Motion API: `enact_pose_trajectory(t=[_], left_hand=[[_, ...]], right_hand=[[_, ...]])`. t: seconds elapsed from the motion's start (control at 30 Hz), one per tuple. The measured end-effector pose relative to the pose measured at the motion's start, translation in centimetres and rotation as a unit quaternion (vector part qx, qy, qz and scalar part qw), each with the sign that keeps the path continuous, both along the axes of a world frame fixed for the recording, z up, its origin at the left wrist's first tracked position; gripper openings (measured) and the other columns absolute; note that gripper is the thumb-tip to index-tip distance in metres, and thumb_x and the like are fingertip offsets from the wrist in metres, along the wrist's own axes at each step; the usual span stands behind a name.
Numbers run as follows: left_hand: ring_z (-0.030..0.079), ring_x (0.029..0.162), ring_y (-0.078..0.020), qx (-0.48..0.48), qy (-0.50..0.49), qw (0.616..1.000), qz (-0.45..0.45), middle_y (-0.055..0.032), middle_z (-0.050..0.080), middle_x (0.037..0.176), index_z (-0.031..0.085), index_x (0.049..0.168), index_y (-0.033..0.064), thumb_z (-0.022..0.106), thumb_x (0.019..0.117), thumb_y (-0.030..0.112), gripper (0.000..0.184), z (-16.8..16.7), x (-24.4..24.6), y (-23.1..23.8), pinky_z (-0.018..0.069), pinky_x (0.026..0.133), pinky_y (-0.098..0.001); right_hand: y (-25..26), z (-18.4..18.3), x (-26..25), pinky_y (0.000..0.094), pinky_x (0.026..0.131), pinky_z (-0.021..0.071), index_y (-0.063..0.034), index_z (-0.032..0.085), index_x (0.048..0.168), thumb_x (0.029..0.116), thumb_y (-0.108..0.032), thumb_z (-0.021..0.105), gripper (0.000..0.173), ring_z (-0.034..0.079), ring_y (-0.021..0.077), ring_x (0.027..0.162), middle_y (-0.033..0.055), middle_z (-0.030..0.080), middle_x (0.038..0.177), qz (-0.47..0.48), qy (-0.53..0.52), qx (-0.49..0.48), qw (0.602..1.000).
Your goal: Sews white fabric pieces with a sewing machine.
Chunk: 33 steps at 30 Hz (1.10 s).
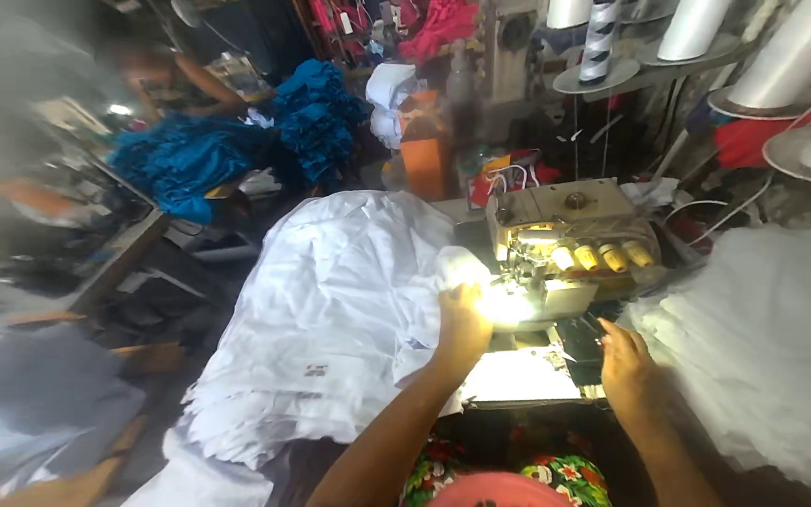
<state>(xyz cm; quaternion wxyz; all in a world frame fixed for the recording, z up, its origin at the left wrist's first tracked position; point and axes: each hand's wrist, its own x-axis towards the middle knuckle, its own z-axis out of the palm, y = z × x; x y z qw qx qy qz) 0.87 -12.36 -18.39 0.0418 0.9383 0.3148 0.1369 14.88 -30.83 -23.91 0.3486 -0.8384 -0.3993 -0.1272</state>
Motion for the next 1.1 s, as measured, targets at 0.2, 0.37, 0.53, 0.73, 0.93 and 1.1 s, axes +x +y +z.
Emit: enact_pose_trajectory(t=[0.2, 0.37, 0.53, 0.73, 0.93, 1.1], left_hand=[[0.069, 0.106, -0.0351, 0.015, -0.115, 0.993, -0.007, -0.0141, 0.074, 0.11, 0.075, 0.101, 0.0018, 0.062, 0.0913, -0.001, 0.016, -2.0, -3.5, -1.7, 0.0537, 0.078, -0.0519], [0.07, 0.107, -0.0326, 0.008, -0.169, 0.985, -0.014, -0.0102, 0.075, 0.109, 0.075, 0.101, 0.0045, 0.063, 0.0884, -0.004, 0.019, -2.0, -4.6, -2.7, 0.0547, 0.078, -0.0505], [0.072, 0.099, -0.0292, 0.03, -0.201, 0.978, -0.041, -0.0078, 0.076, 0.099, 0.076, 0.103, 0.0075, 0.063, 0.0851, -0.002, 0.024, -2.5, -5.5, -2.6, 0.0517, 0.087, -0.0543], [0.071, 0.079, -0.0354, -0.131, -0.142, 0.981, -0.035, -0.0155, 0.074, 0.083, 0.071, 0.121, 0.0021, 0.054, 0.0976, 0.012, 0.031, -0.1, -10.2, -2.8, 0.053, 0.087, -0.0545], [0.063, 0.113, -0.046, -0.266, 0.05, 0.953, 0.136, -0.024, 0.057, 0.137, 0.04, 0.155, 0.0106, 0.07, 0.0926, 0.008, 0.069, 1.3, -11.1, 1.3, 0.0523, 0.087, -0.0625], [0.035, 0.149, -0.0426, -0.063, -0.016, 0.993, -0.094, -0.0189, 0.047, 0.155, 0.077, 0.117, 0.0165, 0.075, 0.0889, 0.045, 0.04, -1.9, -11.1, 0.1, 0.026, 0.113, -0.0731]], right_hand=[[5.3, 4.3, -2.7, 0.0561, 0.061, 0.0563, -0.0085, 0.072, 0.129, 0.0961, -0.016, 0.068, 0.033, 0.071, 0.0405, 0.073, 0.0219, 0.071, 0.092, 0.122, -0.049, -0.072, 0.989], [10.5, 7.5, -3.9, 0.0596, 0.074, 0.0544, -0.013, 0.067, 0.136, 0.1023, -0.013, 0.06, 0.034, 0.07, 0.0447, 0.092, 0.0238, 0.071, 0.111, 0.153, 0.006, -0.233, 0.96], [10.6, 6.0, -3.3, 0.0596, 0.066, 0.0555, -0.0074, 0.078, 0.111, 0.0976, -0.006, 0.061, 0.022, 0.072, 0.0411, 0.08, 0.0207, 0.073, 0.089, 0.185, -0.049, -0.119, 0.974], [3.4, 2.5, 0.6, 0.0611, 0.07, 0.0545, -0.0134, 0.07, 0.134, 0.0992, -0.021, 0.063, 0.036, 0.071, 0.0432, 0.084, 0.0206, 0.073, 0.097, 0.159, -0.026, -0.073, 0.984], [0.3, -4.2, 5.1, 0.0751, 0.098, 0.0381, -0.0142, 0.07, 0.134, 0.104, -0.023, 0.057, 0.034, 0.06, 0.0527, 0.119, 0.021, 0.069, 0.127, 0.128, -0.081, -0.134, 0.979], [2.0, -2.8, 0.4, 0.0597, 0.083, 0.0541, -0.0017, 0.076, 0.116, 0.1005, -0.02, 0.058, 0.03, 0.071, 0.0442, 0.096, 0.0223, 0.074, 0.106, 0.141, -0.132, -0.01, 0.981]])
